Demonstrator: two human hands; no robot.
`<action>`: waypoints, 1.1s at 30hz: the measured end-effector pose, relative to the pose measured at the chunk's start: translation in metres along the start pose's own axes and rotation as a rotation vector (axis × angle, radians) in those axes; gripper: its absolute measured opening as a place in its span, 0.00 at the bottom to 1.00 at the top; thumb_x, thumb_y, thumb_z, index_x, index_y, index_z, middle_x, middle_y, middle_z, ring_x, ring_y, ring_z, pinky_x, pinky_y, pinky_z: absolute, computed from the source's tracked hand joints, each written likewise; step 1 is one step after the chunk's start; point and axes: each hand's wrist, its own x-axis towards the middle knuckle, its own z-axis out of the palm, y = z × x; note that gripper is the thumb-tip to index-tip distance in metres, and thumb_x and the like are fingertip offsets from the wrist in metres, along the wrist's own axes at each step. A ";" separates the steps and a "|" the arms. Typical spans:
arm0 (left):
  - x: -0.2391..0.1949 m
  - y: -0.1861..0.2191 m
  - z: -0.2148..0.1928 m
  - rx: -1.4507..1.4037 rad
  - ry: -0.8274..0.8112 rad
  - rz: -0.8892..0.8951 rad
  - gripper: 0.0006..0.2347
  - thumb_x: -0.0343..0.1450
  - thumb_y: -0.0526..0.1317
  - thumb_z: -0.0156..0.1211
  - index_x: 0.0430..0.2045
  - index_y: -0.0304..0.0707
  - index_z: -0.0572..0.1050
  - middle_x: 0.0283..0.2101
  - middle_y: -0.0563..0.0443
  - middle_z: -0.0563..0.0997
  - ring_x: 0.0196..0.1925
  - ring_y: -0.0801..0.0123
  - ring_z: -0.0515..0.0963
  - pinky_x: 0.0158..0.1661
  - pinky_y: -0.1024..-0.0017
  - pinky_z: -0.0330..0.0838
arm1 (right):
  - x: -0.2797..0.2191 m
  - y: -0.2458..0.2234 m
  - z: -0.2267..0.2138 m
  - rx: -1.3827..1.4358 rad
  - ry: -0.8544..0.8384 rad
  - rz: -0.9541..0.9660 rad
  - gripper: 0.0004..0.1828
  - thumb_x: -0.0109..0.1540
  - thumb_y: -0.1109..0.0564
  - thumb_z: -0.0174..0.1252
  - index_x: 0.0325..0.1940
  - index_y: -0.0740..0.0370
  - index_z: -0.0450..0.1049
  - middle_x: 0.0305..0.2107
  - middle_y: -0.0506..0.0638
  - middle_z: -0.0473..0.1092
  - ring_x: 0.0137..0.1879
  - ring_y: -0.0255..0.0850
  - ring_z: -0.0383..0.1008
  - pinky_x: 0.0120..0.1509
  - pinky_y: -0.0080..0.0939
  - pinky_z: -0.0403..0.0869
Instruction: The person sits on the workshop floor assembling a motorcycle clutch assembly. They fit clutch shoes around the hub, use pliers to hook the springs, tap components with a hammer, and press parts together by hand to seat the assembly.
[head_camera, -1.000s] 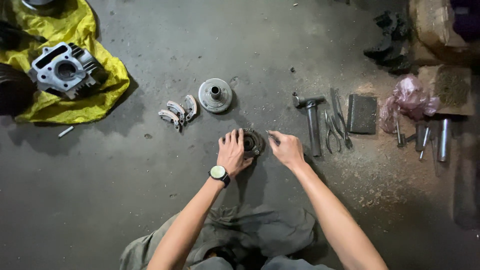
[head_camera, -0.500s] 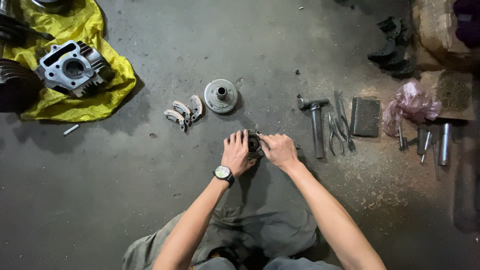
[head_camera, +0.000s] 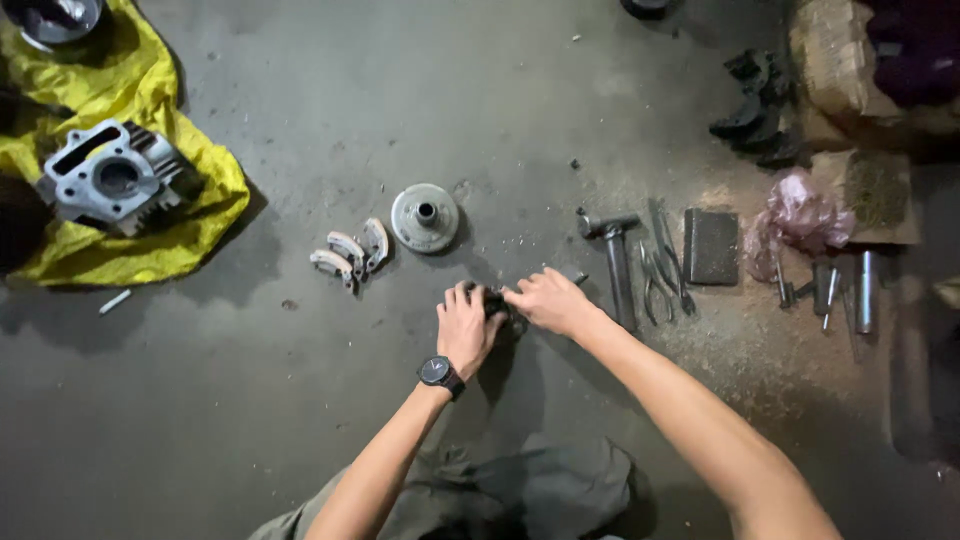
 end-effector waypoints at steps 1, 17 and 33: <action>0.012 -0.007 0.007 -0.085 -0.002 -0.024 0.19 0.67 0.44 0.67 0.49 0.34 0.75 0.52 0.35 0.75 0.55 0.44 0.72 0.50 0.52 0.68 | 0.004 0.003 -0.002 -0.011 -0.033 -0.011 0.22 0.55 0.56 0.59 0.55 0.51 0.75 0.33 0.51 0.75 0.42 0.50 0.78 0.54 0.59 0.73; 0.045 -0.033 0.036 -0.447 0.029 -0.272 0.10 0.60 0.33 0.65 0.33 0.35 0.83 0.40 0.28 0.78 0.48 0.36 0.74 0.51 0.50 0.70 | 0.027 -0.025 0.031 0.965 -0.018 0.922 0.09 0.61 0.59 0.60 0.41 0.67 0.80 0.21 0.56 0.75 0.27 0.51 0.77 0.30 0.51 0.74; 0.030 -0.027 0.018 0.356 -0.001 0.485 0.13 0.64 0.35 0.57 0.42 0.35 0.75 0.46 0.38 0.74 0.49 0.51 0.72 0.45 0.61 0.67 | 0.012 -0.024 -0.020 0.735 0.027 1.010 0.15 0.59 0.52 0.57 0.43 0.62 0.82 0.37 0.67 0.76 0.49 0.64 0.77 0.54 0.59 0.75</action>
